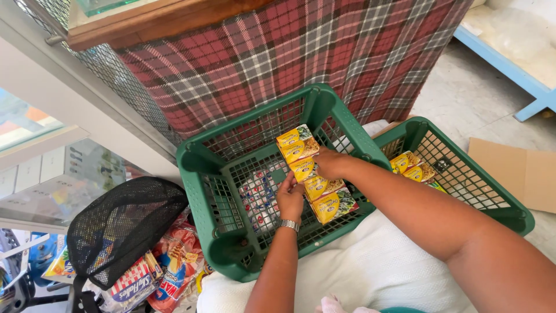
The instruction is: Sorting and organizing small food seasoning packets into green plastic crates.
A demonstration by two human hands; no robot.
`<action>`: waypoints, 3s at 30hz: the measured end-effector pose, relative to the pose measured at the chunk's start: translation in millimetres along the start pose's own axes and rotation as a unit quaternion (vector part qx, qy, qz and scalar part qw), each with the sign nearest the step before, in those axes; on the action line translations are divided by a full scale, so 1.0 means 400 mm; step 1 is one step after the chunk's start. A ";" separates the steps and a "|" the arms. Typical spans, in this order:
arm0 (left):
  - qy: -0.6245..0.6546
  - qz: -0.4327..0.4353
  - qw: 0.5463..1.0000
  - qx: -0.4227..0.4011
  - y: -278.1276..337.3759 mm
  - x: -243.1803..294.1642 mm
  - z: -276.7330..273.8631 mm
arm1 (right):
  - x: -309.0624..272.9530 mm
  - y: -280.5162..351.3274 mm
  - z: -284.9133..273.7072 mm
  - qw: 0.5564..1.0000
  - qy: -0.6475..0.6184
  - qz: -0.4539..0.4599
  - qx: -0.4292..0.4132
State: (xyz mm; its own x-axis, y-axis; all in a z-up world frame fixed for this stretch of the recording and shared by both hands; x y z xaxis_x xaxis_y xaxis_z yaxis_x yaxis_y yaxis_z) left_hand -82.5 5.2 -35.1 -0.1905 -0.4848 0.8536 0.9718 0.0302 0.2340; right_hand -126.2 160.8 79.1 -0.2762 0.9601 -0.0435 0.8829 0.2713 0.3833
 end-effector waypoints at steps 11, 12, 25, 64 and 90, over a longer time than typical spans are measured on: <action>0.018 0.042 0.999 -0.025 0.008 0.040 0.020 | -0.003 0.012 -0.019 0.999 -0.023 0.036 0.000; -0.001 0.064 0.997 -0.031 0.009 0.048 0.022 | 0.001 0.009 -0.019 0.999 -0.025 0.033 0.008; -0.136 0.099 0.984 -0.056 0.086 0.156 0.087 | 0.015 -0.015 0.006 0.999 -0.036 0.036 0.017; -0.425 0.158 0.885 -0.102 0.105 0.140 0.107 | -0.031 0.009 0.012 0.998 0.028 0.045 -0.040; -0.406 0.206 0.885 -0.096 0.125 0.181 0.118 | -0.009 0.001 0.013 0.998 0.025 0.062 -0.020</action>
State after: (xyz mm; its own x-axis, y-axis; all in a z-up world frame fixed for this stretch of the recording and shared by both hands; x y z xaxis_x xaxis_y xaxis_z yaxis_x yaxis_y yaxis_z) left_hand -54.4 13.0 60.4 0.2247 0.3240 0.9190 0.9729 -0.1281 -0.1927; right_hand -122.8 157.9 74.5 -0.1845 0.9814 0.0525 0.8964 0.1461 0.4185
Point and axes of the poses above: each hand's wrist, its own y-axis away from the middle knuckle, its own z-axis out of the palm, x = y × z, the point moved 8 cm from there along -y, towards the middle knuckle, and after that the axes turned 14 degrees about y, right-handed, at the moved point
